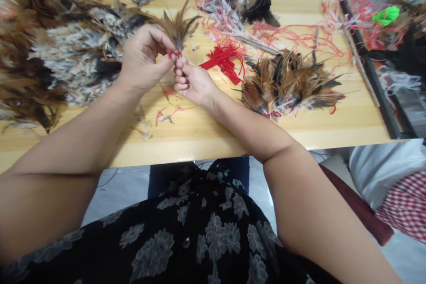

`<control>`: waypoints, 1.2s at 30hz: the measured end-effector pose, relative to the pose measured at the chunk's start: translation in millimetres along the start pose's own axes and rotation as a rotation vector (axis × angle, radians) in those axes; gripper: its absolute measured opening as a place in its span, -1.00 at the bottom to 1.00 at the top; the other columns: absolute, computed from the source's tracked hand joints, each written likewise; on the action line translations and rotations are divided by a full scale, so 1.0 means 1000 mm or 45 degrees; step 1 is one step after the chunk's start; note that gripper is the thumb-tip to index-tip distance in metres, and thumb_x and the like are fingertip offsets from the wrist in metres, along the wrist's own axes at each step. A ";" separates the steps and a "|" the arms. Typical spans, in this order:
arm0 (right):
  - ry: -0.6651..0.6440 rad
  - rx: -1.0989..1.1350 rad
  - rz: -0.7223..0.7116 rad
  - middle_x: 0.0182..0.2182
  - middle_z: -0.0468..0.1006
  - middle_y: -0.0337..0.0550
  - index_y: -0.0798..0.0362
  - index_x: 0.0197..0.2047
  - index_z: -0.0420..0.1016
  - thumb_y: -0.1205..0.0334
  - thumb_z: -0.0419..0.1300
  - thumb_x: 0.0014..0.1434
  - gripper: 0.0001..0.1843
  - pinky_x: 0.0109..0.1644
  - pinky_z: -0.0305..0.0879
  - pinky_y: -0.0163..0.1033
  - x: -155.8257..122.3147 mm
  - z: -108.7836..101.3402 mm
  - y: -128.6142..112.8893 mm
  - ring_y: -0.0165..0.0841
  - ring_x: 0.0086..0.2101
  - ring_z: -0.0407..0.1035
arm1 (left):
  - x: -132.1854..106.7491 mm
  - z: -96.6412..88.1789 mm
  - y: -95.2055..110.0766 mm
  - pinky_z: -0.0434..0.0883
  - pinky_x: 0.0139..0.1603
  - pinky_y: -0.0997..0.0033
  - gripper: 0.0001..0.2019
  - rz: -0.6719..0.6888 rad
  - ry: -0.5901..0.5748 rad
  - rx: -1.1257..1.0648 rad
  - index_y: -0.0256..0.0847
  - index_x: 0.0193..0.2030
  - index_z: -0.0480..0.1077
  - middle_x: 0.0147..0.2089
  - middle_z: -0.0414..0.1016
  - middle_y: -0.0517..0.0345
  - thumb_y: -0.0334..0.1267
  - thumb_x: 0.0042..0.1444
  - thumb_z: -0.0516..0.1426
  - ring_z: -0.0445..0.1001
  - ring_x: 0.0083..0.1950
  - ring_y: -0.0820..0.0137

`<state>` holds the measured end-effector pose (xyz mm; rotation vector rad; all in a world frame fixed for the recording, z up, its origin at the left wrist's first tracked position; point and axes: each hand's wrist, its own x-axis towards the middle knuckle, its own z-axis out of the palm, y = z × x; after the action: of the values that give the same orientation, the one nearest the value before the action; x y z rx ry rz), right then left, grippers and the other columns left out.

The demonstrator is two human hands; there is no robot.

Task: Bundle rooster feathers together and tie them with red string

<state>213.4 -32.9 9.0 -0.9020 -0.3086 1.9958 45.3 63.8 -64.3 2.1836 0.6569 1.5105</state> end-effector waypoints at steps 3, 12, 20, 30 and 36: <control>0.008 0.049 0.025 -0.55 0.14 -0.52 -0.03 -0.24 0.16 0.35 -0.05 0.80 -0.57 -0.49 -0.16 -0.54 -0.001 0.002 0.001 -0.63 -0.61 -0.06 | -0.001 -0.004 0.011 0.67 -0.05 0.14 -0.69 0.167 -0.107 0.210 -0.15 0.18 0.60 0.00 0.69 0.00 0.03 0.57 0.35 0.71 -0.06 0.19; 0.020 0.141 0.149 -0.52 0.11 -0.53 -0.03 -0.24 0.14 0.33 -0.07 0.81 -0.56 -0.50 -0.26 -0.57 -0.003 0.008 0.008 -0.66 -0.63 -0.09 | -0.005 -0.011 0.016 0.68 0.48 0.01 -0.85 -0.284 -0.160 0.088 0.06 -0.04 0.65 0.05 0.75 0.03 -0.04 0.46 0.47 0.73 0.27 0.01; -0.020 0.263 0.200 -0.52 0.09 -0.54 -0.03 -0.25 0.14 0.26 -0.06 0.84 -0.53 -0.56 -0.26 -0.62 -0.009 0.009 0.006 -0.69 -0.66 -0.08 | -0.016 0.008 -0.010 0.79 0.29 -0.12 -0.71 -0.407 -0.001 -0.311 0.10 -0.10 0.64 -0.13 0.76 0.14 0.10 0.34 0.58 0.77 -0.03 0.04; 0.026 0.175 0.240 -0.52 0.12 -0.53 -0.01 -0.28 0.13 0.23 -0.09 0.86 -0.49 -0.58 -0.26 -0.63 -0.011 0.013 0.005 -0.71 -0.66 -0.08 | -0.016 0.021 0.010 0.80 0.39 -0.14 -0.60 -0.618 0.088 -0.513 0.07 -0.18 0.51 -0.14 0.72 0.13 0.04 0.28 0.63 0.82 0.26 -0.06; 0.158 -0.247 0.005 -0.52 0.14 -0.51 0.01 -0.29 0.23 0.26 0.00 0.82 -0.51 -0.53 -0.26 -0.58 -0.010 0.011 0.005 -0.65 -0.59 -0.14 | -0.020 0.015 -0.004 0.85 -0.04 0.03 -0.54 -0.701 0.191 -0.574 0.04 -0.17 0.52 -0.20 0.71 0.20 -0.01 0.14 0.69 0.78 -0.20 0.14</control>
<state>205.6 -42.9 19.1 -1.1439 -0.4360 1.9269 52.9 54.1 -86.8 1.4173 0.7920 1.3617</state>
